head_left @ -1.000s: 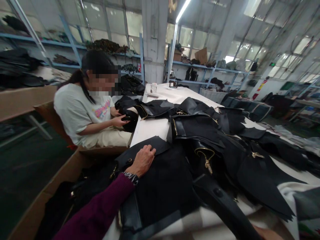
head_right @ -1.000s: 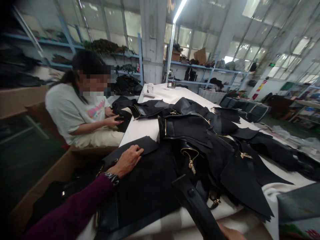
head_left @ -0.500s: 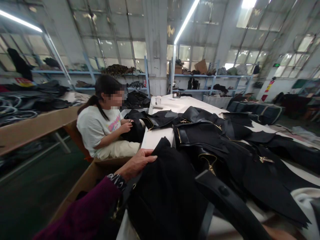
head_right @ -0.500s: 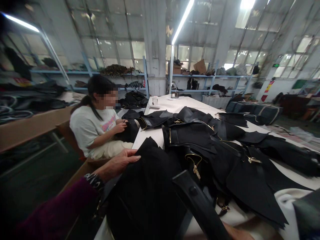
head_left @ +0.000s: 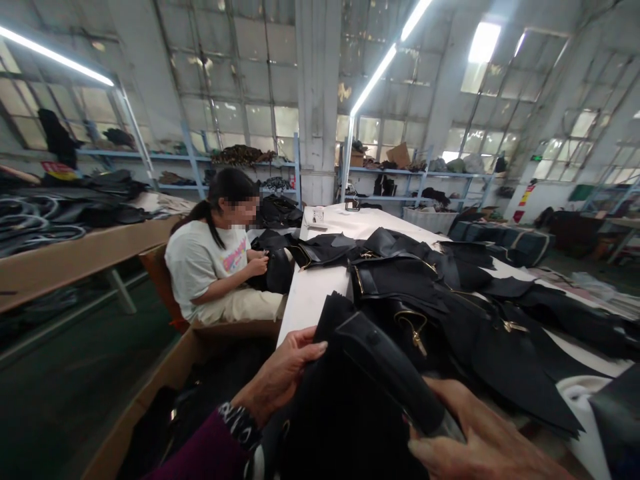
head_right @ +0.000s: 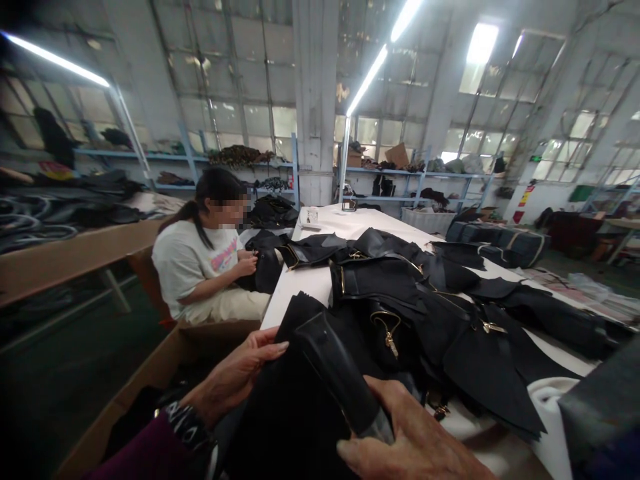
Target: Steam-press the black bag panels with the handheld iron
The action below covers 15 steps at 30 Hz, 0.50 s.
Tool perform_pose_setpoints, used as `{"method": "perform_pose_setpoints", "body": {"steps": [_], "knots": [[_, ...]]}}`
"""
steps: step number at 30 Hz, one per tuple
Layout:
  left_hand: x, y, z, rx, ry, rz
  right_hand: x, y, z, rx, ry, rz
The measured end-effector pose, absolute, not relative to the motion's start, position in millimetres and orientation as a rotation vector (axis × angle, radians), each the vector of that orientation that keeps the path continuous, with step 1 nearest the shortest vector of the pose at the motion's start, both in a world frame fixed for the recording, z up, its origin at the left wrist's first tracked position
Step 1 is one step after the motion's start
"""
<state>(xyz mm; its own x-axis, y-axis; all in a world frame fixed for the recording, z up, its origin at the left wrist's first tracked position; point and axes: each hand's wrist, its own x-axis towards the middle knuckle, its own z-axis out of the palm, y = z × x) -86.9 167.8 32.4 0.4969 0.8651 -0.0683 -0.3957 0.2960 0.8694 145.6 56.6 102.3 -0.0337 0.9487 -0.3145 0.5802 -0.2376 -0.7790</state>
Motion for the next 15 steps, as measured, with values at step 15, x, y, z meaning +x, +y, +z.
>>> {"method": "perform_pose_setpoints", "body": {"steps": [15], "knots": [[-78,191,14,1.014,0.636,0.998,156,56,102,-1.749,-1.588,1.007]]}}
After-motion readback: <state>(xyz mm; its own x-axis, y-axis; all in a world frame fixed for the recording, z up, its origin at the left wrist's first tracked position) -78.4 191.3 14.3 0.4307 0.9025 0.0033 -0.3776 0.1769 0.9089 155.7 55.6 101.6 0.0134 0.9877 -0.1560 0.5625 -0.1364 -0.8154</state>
